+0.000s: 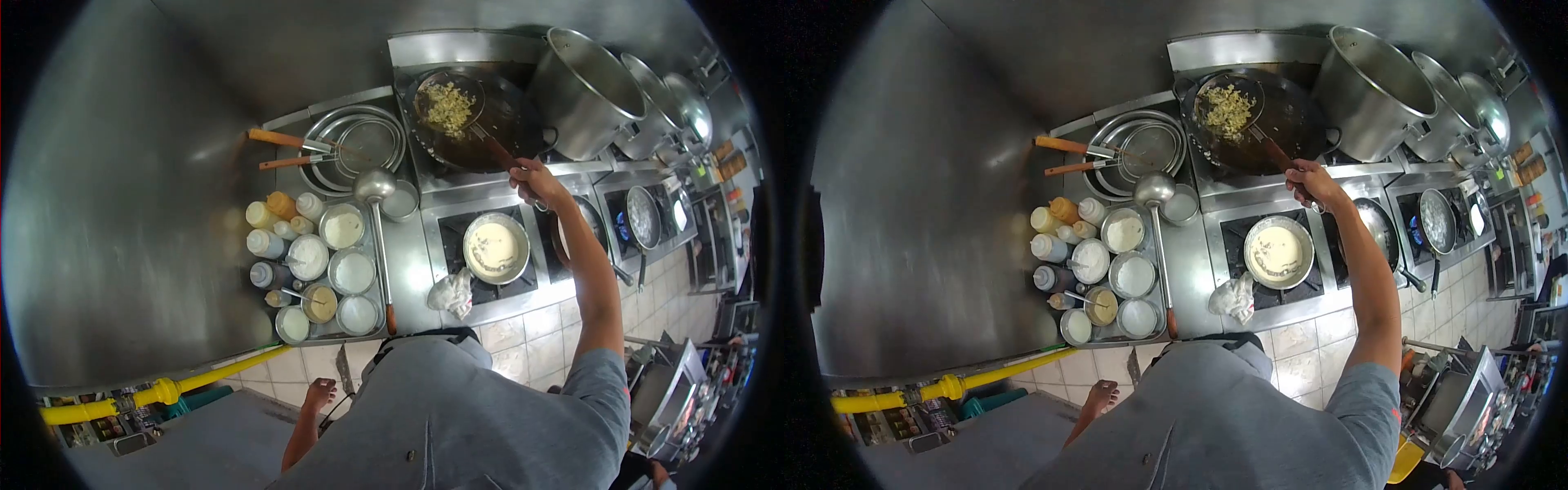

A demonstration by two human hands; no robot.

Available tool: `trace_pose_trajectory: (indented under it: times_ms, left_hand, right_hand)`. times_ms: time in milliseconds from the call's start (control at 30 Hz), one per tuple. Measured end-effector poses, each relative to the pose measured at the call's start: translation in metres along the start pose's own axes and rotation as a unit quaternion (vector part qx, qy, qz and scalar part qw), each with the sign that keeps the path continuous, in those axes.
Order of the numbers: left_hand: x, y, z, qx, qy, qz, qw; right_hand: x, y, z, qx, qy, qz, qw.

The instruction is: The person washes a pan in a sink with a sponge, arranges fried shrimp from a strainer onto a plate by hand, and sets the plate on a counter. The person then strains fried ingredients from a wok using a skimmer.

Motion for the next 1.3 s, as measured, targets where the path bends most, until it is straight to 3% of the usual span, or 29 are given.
trace_pose_trajectory:
  times_ms: [300, 867, 1067, 1300]
  left_hand:
    - [-0.006, 0.008, -0.01, 0.008, -0.011, -0.035, 0.999]
    - [-0.039, -0.007, -0.023, -0.029, 0.009, -0.042, 0.999]
    - [-0.029, -0.002, -0.014, -0.006, -0.002, -0.059, 0.998]
    - [-0.021, -0.005, 0.009, -0.067, 0.005, -0.031, 0.997]
  right_hand:
    - [0.037, 0.05, -0.019, -0.022, -0.011, 0.021, 0.999]
    - [0.019, 0.075, -0.028, 0.021, -0.033, 0.059, 0.997]
    - [0.019, 0.09, -0.033, -0.022, -0.055, 0.056, 0.997]
    - [0.017, 0.096, -0.038, 0.128, -0.039, 0.086, 0.987]
Point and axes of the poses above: each hand's wrist, its own x-axis away from the middle knuckle, its own y-axis out of the palm, z = x × y, the point moved 5 cm from there along -x, towards the middle knuckle, and after that the axes turned 14 degrees about -z, right-handed, at the moved point
